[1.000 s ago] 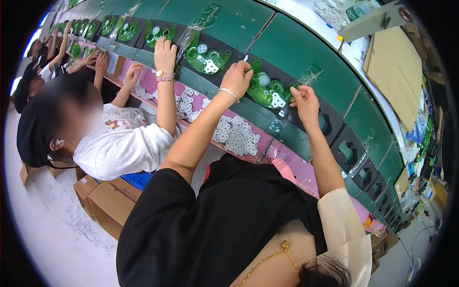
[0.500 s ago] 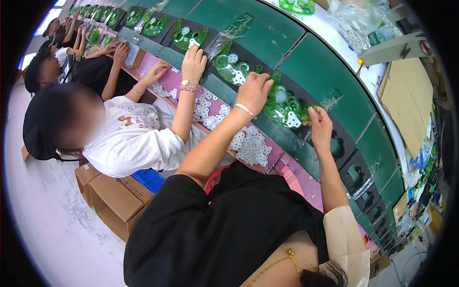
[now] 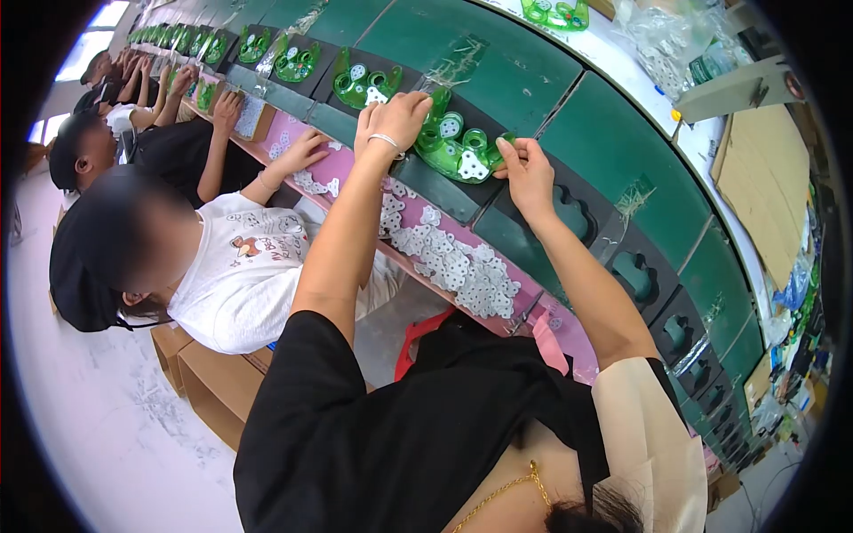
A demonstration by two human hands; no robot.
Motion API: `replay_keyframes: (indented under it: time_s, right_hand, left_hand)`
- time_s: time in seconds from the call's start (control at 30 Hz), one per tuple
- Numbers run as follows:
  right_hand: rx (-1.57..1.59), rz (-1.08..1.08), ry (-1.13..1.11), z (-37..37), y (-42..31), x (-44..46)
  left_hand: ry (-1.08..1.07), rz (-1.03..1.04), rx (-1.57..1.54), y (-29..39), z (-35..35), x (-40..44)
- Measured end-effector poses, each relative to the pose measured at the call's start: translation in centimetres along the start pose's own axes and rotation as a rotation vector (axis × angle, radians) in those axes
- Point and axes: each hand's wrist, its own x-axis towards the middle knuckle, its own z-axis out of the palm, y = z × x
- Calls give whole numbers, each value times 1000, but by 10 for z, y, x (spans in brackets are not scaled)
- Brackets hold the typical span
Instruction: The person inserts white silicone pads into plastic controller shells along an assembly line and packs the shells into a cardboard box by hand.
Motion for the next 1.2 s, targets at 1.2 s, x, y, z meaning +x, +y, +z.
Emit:
replay_keyframes:
  time_s: [1.2]
  right_hand:
    - [-167,-448,762,-168,-9,-183]
  left_hand:
    - [-113,24,-661,251,20,-118]
